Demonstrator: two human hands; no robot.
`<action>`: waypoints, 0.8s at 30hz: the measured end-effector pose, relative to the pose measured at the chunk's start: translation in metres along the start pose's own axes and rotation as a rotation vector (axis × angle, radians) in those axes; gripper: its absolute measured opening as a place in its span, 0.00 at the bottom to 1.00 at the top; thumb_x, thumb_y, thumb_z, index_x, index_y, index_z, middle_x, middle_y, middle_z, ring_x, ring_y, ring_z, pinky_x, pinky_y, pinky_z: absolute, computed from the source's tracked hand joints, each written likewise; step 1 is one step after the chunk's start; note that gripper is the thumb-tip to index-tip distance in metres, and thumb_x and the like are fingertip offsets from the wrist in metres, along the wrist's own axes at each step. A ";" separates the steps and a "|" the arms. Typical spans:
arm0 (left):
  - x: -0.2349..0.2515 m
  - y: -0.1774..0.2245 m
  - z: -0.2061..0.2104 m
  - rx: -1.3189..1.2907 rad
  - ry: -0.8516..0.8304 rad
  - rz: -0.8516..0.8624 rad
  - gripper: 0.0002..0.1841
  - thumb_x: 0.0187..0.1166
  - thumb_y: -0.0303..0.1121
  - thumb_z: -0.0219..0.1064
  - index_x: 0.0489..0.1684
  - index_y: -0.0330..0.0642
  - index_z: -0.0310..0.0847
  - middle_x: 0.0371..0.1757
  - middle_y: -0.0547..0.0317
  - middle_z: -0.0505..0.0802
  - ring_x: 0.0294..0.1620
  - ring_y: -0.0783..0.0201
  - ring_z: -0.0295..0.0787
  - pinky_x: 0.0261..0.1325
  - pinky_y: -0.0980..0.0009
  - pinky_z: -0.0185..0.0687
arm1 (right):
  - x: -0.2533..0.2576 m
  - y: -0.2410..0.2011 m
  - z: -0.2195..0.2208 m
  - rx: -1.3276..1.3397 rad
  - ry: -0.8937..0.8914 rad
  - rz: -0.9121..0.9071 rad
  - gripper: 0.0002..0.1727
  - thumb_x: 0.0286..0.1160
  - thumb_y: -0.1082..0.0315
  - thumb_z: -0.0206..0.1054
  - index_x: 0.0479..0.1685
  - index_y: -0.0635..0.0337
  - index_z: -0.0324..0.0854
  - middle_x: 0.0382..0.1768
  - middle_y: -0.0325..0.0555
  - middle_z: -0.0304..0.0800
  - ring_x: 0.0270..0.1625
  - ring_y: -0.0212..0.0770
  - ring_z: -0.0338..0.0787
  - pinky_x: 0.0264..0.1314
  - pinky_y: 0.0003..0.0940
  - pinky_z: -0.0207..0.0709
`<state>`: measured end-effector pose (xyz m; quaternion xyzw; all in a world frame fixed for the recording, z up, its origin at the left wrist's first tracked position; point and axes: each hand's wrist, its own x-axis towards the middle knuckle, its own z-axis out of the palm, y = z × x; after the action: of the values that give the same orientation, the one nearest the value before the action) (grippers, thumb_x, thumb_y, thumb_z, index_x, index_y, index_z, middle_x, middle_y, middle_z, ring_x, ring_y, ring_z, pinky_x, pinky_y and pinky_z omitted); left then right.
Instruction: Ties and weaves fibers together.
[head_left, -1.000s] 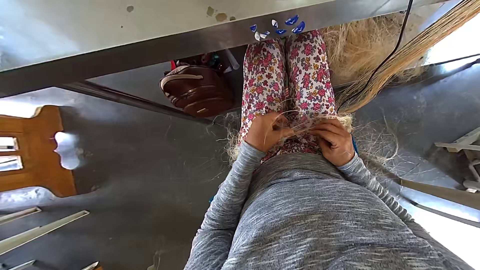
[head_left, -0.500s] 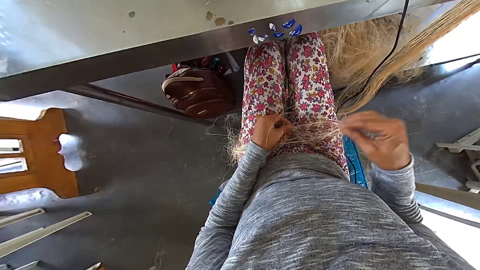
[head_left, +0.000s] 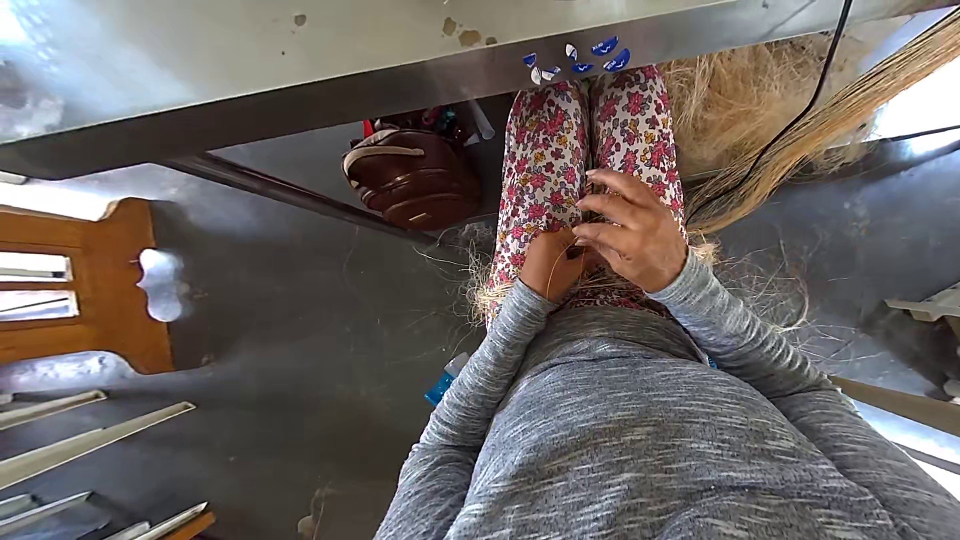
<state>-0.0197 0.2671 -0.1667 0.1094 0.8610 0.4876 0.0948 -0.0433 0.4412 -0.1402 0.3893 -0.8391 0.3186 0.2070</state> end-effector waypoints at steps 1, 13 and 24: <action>0.000 0.000 -0.001 -0.009 -0.021 -0.001 0.08 0.72 0.29 0.75 0.38 0.31 0.90 0.32 0.49 0.94 0.33 0.60 0.92 0.45 0.55 0.87 | 0.001 0.002 -0.003 0.047 0.011 0.024 0.08 0.77 0.67 0.71 0.38 0.60 0.95 0.50 0.55 0.96 0.69 0.64 0.87 0.73 0.56 0.78; -0.002 -0.008 0.001 -0.055 -0.022 0.076 0.05 0.74 0.28 0.73 0.37 0.34 0.92 0.32 0.54 0.95 0.31 0.68 0.91 0.42 0.64 0.88 | -0.020 0.028 -0.066 0.430 0.128 0.415 0.08 0.77 0.72 0.68 0.42 0.68 0.89 0.44 0.47 0.94 0.49 0.32 0.92 0.56 0.29 0.87; -0.005 -0.009 0.004 -0.050 0.021 0.123 0.05 0.73 0.27 0.73 0.36 0.34 0.92 0.33 0.52 0.95 0.34 0.67 0.92 0.45 0.64 0.86 | -0.015 0.013 -0.023 0.214 -0.149 0.299 0.04 0.69 0.71 0.75 0.33 0.62 0.95 0.53 0.57 0.95 0.73 0.63 0.83 0.81 0.52 0.72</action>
<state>-0.0144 0.2643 -0.1760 0.1545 0.8411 0.5150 0.0583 -0.0421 0.4712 -0.1370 0.3029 -0.8617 0.4037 0.0521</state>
